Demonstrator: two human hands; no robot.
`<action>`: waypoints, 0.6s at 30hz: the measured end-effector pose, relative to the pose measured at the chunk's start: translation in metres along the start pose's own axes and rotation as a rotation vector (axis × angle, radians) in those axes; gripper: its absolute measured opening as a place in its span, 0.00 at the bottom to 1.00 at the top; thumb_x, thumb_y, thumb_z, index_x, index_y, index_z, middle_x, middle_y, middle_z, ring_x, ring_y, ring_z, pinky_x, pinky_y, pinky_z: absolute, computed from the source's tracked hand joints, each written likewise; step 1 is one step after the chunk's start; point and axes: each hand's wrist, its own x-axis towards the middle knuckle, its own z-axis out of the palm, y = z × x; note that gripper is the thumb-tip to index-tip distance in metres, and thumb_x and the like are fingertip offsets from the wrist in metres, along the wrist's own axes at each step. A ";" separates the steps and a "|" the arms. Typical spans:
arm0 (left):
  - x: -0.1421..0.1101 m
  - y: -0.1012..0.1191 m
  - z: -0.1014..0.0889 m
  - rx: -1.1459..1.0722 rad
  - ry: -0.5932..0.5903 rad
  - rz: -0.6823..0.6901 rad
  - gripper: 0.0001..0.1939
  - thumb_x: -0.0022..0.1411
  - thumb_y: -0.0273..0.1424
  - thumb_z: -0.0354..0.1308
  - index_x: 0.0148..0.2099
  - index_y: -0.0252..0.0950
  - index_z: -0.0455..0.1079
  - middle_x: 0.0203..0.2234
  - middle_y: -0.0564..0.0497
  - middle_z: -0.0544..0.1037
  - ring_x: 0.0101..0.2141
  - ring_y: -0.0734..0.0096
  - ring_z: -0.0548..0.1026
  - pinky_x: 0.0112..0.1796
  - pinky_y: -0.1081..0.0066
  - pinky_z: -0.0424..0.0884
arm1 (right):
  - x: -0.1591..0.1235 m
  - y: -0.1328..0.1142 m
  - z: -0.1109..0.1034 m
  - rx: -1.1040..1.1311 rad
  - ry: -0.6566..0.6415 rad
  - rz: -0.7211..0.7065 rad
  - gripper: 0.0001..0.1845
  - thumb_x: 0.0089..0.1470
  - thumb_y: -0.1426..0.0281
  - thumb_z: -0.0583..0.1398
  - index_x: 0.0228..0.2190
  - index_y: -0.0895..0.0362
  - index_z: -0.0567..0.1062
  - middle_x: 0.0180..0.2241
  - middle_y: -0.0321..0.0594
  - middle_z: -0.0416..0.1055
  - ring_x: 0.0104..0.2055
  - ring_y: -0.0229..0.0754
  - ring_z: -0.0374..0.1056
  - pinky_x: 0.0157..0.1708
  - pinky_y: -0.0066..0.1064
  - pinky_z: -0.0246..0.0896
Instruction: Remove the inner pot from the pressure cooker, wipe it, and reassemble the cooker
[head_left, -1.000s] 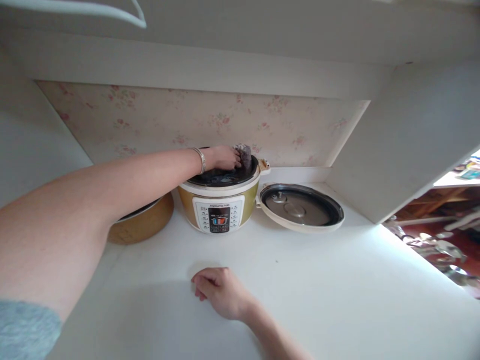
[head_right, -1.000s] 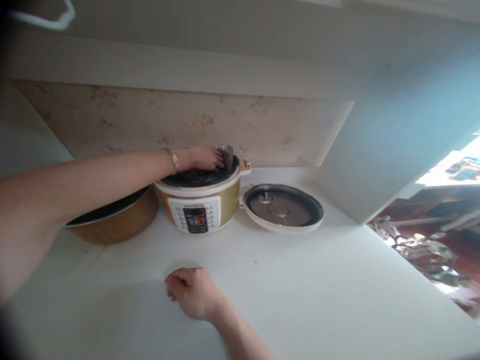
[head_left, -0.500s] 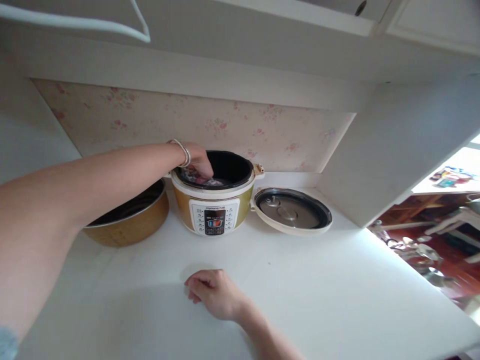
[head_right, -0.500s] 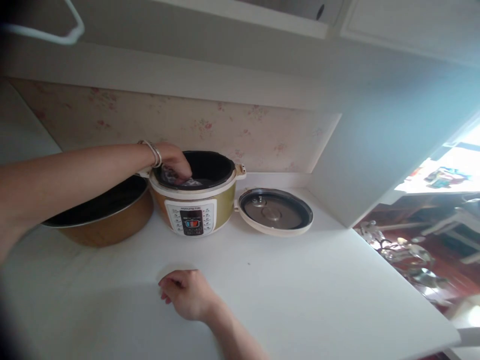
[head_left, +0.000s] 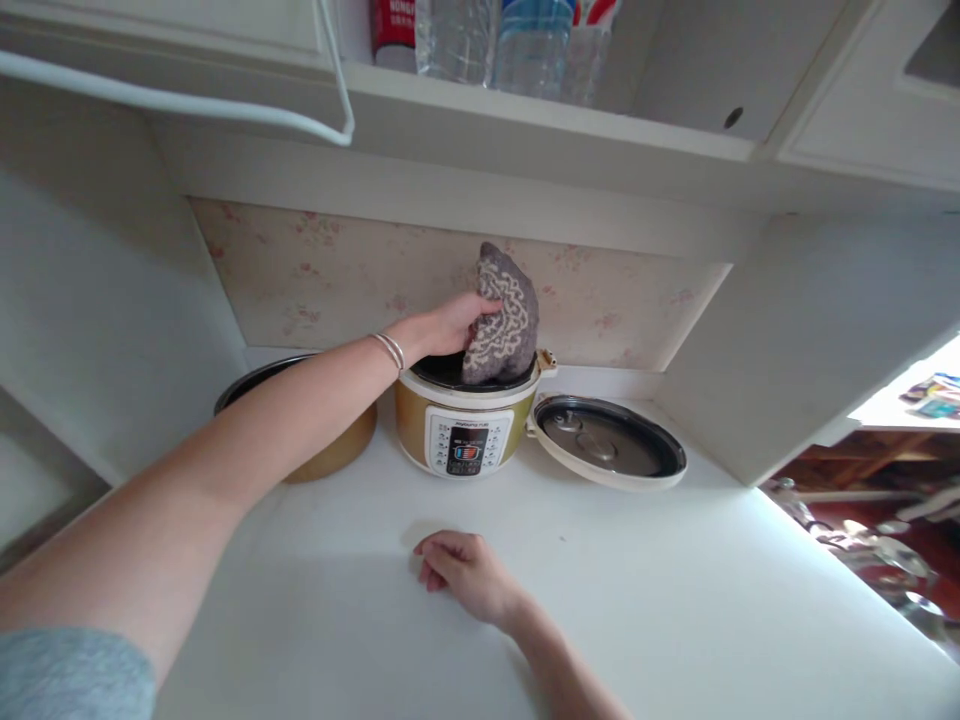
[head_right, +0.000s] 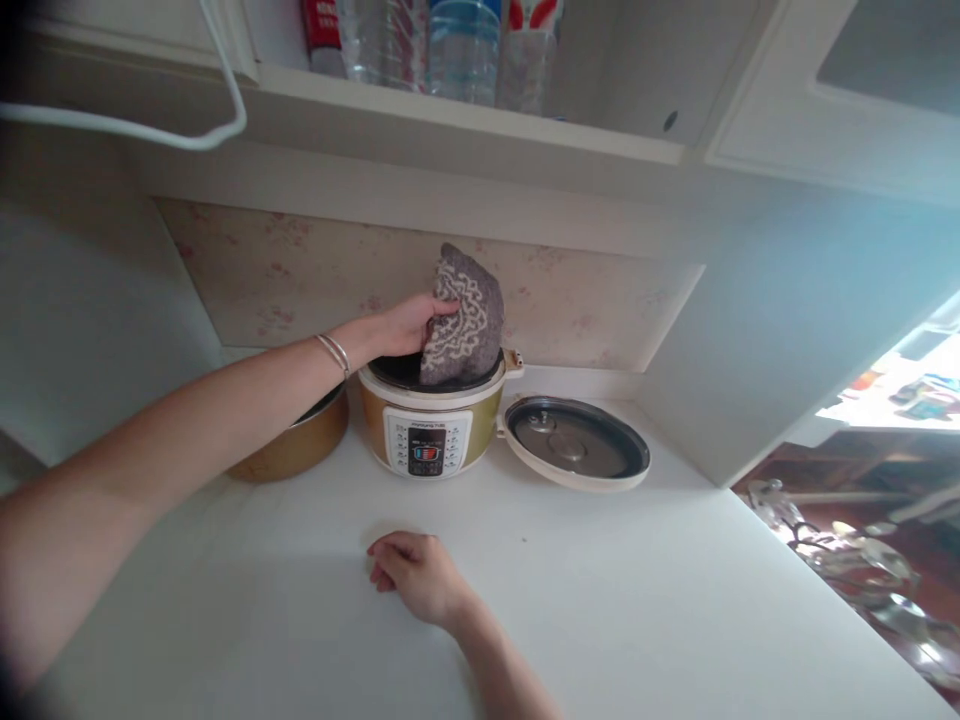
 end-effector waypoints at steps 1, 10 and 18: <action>-0.003 0.003 -0.001 -0.019 0.035 0.028 0.13 0.65 0.30 0.48 0.47 0.32 0.68 0.37 0.45 0.79 0.38 0.67 0.77 0.45 0.65 0.72 | 0.000 0.002 0.001 0.010 0.005 -0.002 0.25 0.56 0.51 0.54 0.36 0.61 0.76 0.27 0.38 0.71 0.27 0.34 0.65 0.30 0.27 0.60; -0.065 -0.004 0.038 -0.342 0.083 0.059 0.16 0.66 0.34 0.46 0.48 0.31 0.68 0.36 0.42 0.79 0.36 0.64 0.77 0.42 0.63 0.74 | 0.002 0.006 0.012 -0.024 0.106 -0.029 0.24 0.57 0.52 0.53 0.35 0.60 0.75 0.24 0.36 0.68 0.25 0.34 0.62 0.27 0.27 0.56; -0.119 -0.071 0.124 -0.664 -0.194 -0.246 0.09 0.62 0.27 0.51 0.43 0.34 0.71 0.34 0.44 0.79 0.31 0.68 0.78 0.36 0.69 0.75 | -0.008 0.000 0.028 -0.268 0.259 -0.047 0.14 0.53 0.63 0.54 0.25 0.59 0.74 0.22 0.37 0.68 0.28 0.39 0.62 0.30 0.29 0.55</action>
